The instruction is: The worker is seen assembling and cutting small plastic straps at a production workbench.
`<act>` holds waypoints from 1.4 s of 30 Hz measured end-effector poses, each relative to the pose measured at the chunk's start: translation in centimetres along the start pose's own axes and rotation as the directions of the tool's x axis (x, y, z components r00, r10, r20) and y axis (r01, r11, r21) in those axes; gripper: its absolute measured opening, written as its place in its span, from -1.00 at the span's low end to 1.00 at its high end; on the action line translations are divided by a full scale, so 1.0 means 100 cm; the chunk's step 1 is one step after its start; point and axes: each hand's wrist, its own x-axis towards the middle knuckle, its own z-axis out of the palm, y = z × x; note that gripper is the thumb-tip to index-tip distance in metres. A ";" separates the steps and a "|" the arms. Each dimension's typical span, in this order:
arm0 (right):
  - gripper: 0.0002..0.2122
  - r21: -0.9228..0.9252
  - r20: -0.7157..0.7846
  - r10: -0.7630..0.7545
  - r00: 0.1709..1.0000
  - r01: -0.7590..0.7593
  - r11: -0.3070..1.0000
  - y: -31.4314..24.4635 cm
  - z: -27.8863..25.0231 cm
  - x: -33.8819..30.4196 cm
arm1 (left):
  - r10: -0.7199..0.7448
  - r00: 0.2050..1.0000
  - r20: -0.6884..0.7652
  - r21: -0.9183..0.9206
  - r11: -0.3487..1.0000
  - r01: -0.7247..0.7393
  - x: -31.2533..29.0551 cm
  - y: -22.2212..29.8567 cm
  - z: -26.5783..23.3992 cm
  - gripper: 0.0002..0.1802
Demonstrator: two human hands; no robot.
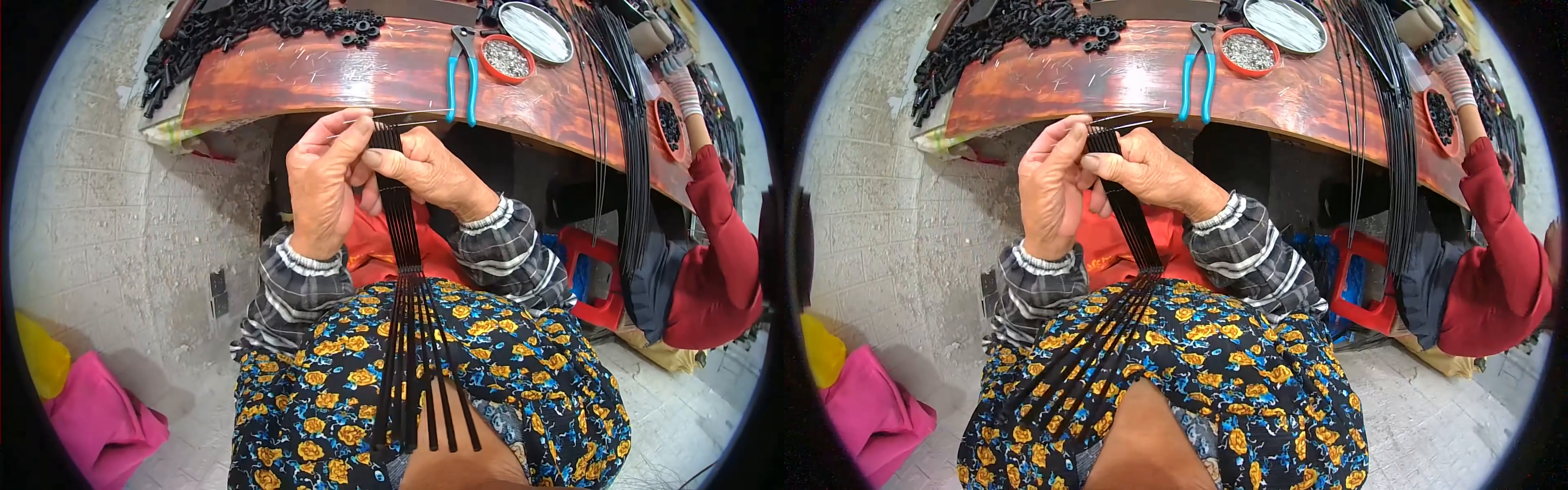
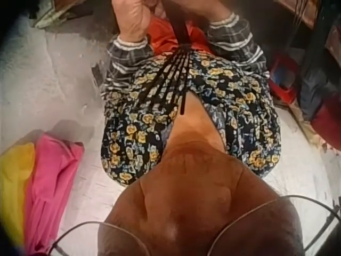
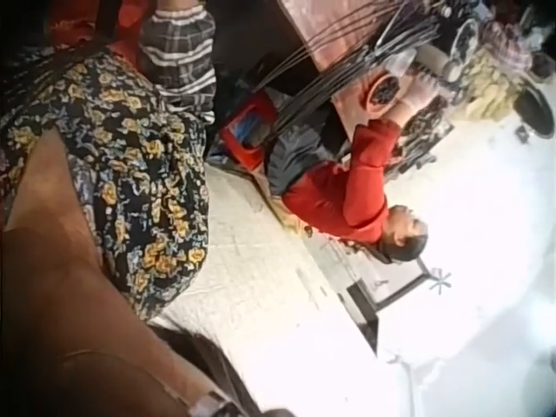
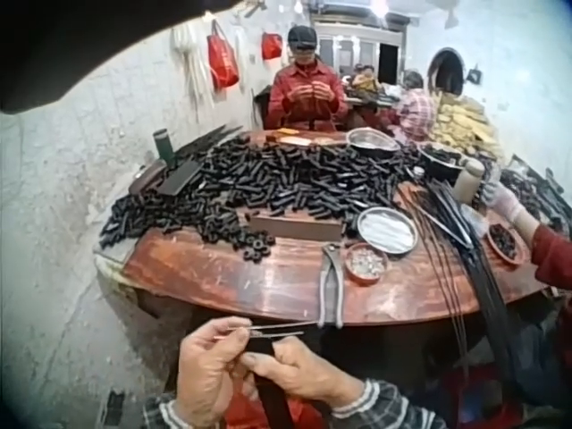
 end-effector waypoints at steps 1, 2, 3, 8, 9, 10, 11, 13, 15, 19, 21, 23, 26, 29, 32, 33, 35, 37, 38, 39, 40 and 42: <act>-0.68 -0.002 0.000 -0.002 1.000 0.002 1.000 0.001 -0.002 0.000 | 0.002 1.000 0.002 0.000 1.000 -0.002 0.000 0.001 0.000 -0.74; -0.68 -0.010 0.004 0.019 1.000 -0.019 1.000 0.000 -0.003 0.000 | 0.013 1.000 -0.005 -0.003 1.000 -0.013 0.000 0.002 0.000 -0.76; -0.68 -0.017 0.007 0.041 0.999 -0.040 0.999 0.000 -0.004 0.000 | 0.023 1.000 -0.011 -0.005 1.000 -0.023 0.000 0.002 0.000 -0.77; -0.68 -0.009 -0.021 0.071 0.997 -0.071 0.997 -0.009 -0.005 -0.001 | 0.087 0.991 -0.101 0.020 0.996 -0.086 0.001 -0.002 0.005 -0.79; -0.68 -0.030 -0.024 0.095 0.995 -0.096 0.995 -0.012 -0.005 -0.001 | 0.094 0.987 -0.128 0.018 0.996 -0.093 0.001 -0.001 0.006 -0.80; -0.68 -0.028 -0.023 0.095 0.995 -0.095 0.995 -0.013 -0.004 -0.001 | 0.095 0.987 -0.129 0.021 0.995 -0.093 0.000 0.000 0.006 -0.80; -0.68 -0.021 -0.034 0.100 0.994 -0.100 0.995 -0.013 -0.004 -0.002 | 0.085 0.988 -0.127 -0.002 0.996 -0.086 0.000 -0.001 0.005 -0.80; -0.68 -0.014 -0.047 0.103 0.994 -0.104 0.994 -0.012 -0.005 -0.003 | 0.074 0.990 -0.122 -0.024 0.997 -0.078 0.001 -0.001 0.006 -0.80; -0.67 0.009 -0.042 0.063 0.997 -0.063 0.998 -0.009 -0.005 -0.003 | 0.025 0.997 -0.076 -0.064 0.998 -0.029 0.000 -0.001 0.007 -0.80; -0.66 -0.037 -0.025 -0.020 1.000 0.019 0.999 -0.001 -0.006 -0.003 | -0.074 0.997 0.022 0.102 0.992 0.071 0.000 0.001 -0.001 -0.81; -0.66 -0.061 -0.023 0.019 1.000 -0.021 0.998 -0.004 -0.006 -0.005 | -0.071 0.997 0.032 0.074 0.995 0.069 0.002 0.000 -0.002 -0.83; -0.66 -0.051 -0.025 0.011 1.000 -0.012 0.999 -0.004 -0.006 -0.006 | -0.088 0.996 0.031 0.072 0.994 0.085 0.001 0.002 0.000 -0.84; -0.66 -0.048 -0.025 0.012 1.000 -0.014 0.999 -0.004 -0.007 -0.007 | -0.120 0.992 0.029 0.050 0.992 0.119 0.000 0.005 0.001 -0.87; -0.66 -0.042 -0.037 0.055 0.998 -0.056 0.998 -0.009 -0.008 -0.008 | -0.137 0.989 0.046 0.044 0.990 0.135 0.002 0.004 -0.004 -0.87; -0.67 -0.029 -0.047 0.071 0.996 -0.072 0.997 -0.010 -0.008 -0.007 | -0.141 0.989 0.043 0.032 0.990 0.140 0.004 0.003 -0.004 -0.87; -0.67 -0.030 -0.046 0.053 0.998 -0.054 0.998 -0.009 -0.009 -0.006 | -0.145 0.989 0.025 0.006 0.989 0.145 0.004 0.003 -0.002 -0.88; -0.68 -0.009 -0.031 0.056 0.998 -0.056 0.998 -0.010 -0.010 -0.005 | -0.111 0.994 0.019 0.006 0.994 0.111 0.003 0.002 -0.001 -0.88; -0.68 0.009 -0.012 0.054 0.998 -0.054 0.998 -0.013 -0.007 -0.005 | -0.069 0.998 0.012 0.007 0.998 0.069 0.001 0.002 0.000 -0.88; -0.69 0.039 -0.028 0.054 0.998 -0.053 0.998 -0.014 -0.005 -0.005 | -0.064 0.998 -0.006 0.034 0.997 0.064 0.001 0.001 0.000 -0.88; -0.70 0.069 -0.044 0.053 0.998 -0.050 0.996 -0.016 -0.004 -0.004 | -0.057 0.998 -0.024 0.061 0.996 0.058 0.002 0.000 0.000 -0.88; -0.71 0.065 -0.040 0.064 0.997 -0.061 0.996 -0.003 -0.010 -0.005 | -0.038 0.998 -0.058 0.092 0.995 0.044 0.002 -0.003 0.000 -0.88; -0.71 0.060 -0.056 0.110 0.992 -0.107 0.992 -0.001 -0.009 -0.007 | -0.068 0.998 -0.019 0.116 0.991 0.070 -0.002 0.001 0.001 -0.87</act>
